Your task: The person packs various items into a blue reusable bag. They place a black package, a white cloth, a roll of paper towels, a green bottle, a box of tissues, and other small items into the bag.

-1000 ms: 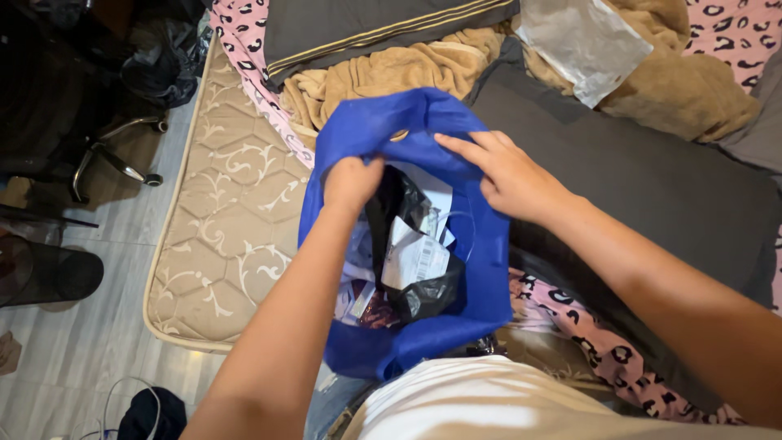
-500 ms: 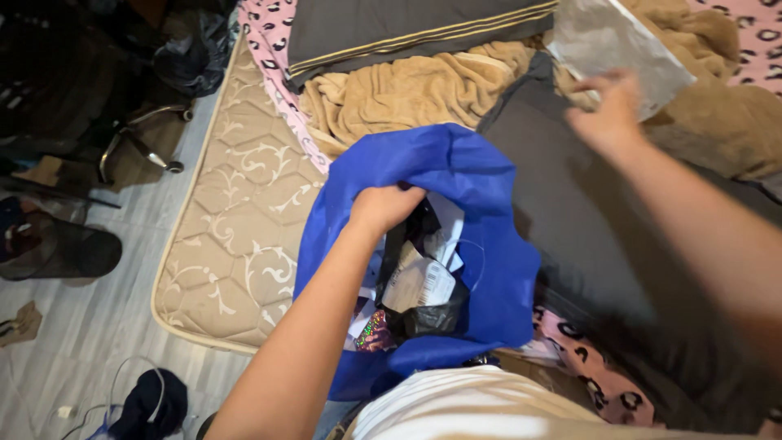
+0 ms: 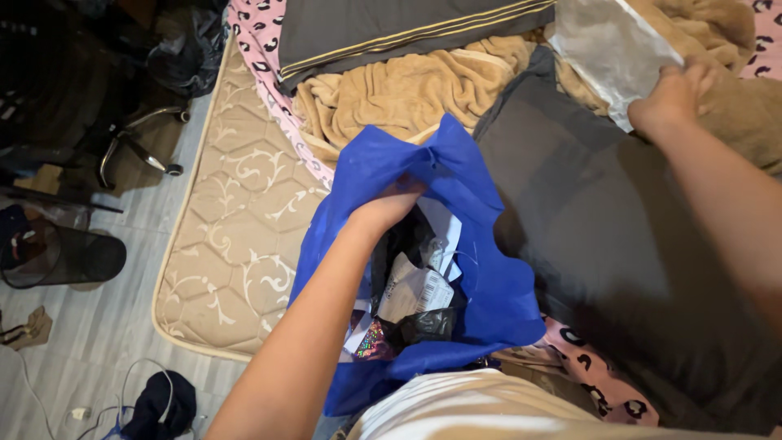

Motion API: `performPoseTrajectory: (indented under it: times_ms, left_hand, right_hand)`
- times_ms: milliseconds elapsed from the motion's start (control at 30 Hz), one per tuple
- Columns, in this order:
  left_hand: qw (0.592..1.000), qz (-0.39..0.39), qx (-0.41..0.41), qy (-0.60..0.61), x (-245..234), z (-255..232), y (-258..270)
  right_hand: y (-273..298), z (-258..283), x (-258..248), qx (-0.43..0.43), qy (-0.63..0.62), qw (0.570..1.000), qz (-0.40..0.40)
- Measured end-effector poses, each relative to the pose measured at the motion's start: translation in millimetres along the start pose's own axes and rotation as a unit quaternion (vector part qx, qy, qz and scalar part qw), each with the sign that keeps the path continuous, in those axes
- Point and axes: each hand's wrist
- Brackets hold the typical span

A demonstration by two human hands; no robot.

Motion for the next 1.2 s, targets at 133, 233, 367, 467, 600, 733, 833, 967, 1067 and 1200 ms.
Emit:
performPoseTrajectory:
  times_ms: [133,233,367,467,600,733,833,967,1067,1200]
  left_hand:
    - [0.999,0.007,-0.037,-0.023,-4.2,-11.6,-0.6]
    - [0.999,-0.006,-0.013,-0.042,-8.5,-17.2,0.6]
    - [0.999,-0.021,0.002,-0.045,-11.9,-22.8,2.2]
    - [0.998,-0.023,-0.045,-0.041,-12.3,-27.8,3.6]
    - [0.998,-0.035,-0.030,-0.044,-9.8,-21.7,5.2]
    - [0.998,-0.038,-0.022,-0.050,-0.7,-3.1,1.8]
    - [0.998,-0.045,-0.011,-0.046,5.0,4.7,0.9]
    - [0.997,-0.051,-0.027,-0.056,5.6,0.0,5.5]
    - [0.999,-0.034,-0.014,0.013,-2.5,-15.4,12.5]
    - [0.996,-0.007,-0.075,-0.045,-24.5,-55.0,31.6]
  right_hand:
    - [4.6,-4.6,3.8,-0.034,0.007,0.999,-0.008]
    - [7.1,-3.8,6.4,-0.033,0.015,0.999,-0.006]
    - [12.3,-2.8,7.4,-0.053,0.016,0.998,-0.012]
    - [12.1,-0.2,8.4,-0.041,0.010,0.999,-0.004]
    - [11.1,-2.6,14.2,-0.054,0.009,0.998,-0.013]
    - [16.2,-1.8,20.2,-0.065,-0.005,0.998,-0.018]
    - [35.7,10.8,19.2,-0.060,-0.014,0.998,-0.006]
    - [74.7,39.0,9.5,-0.073,-0.005,0.997,0.016]
    - [110.8,61.7,0.7,-0.119,-0.035,0.992,0.014]
    - [162.2,88.8,-13.2,-0.197,-0.048,0.979,-0.015]
Point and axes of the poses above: each hand's wrist, its own y-axis away from the middle knuckle, its own x-axis out of the palm, z = x × y, and after that the axes turned 12 degrees about x, right-handed
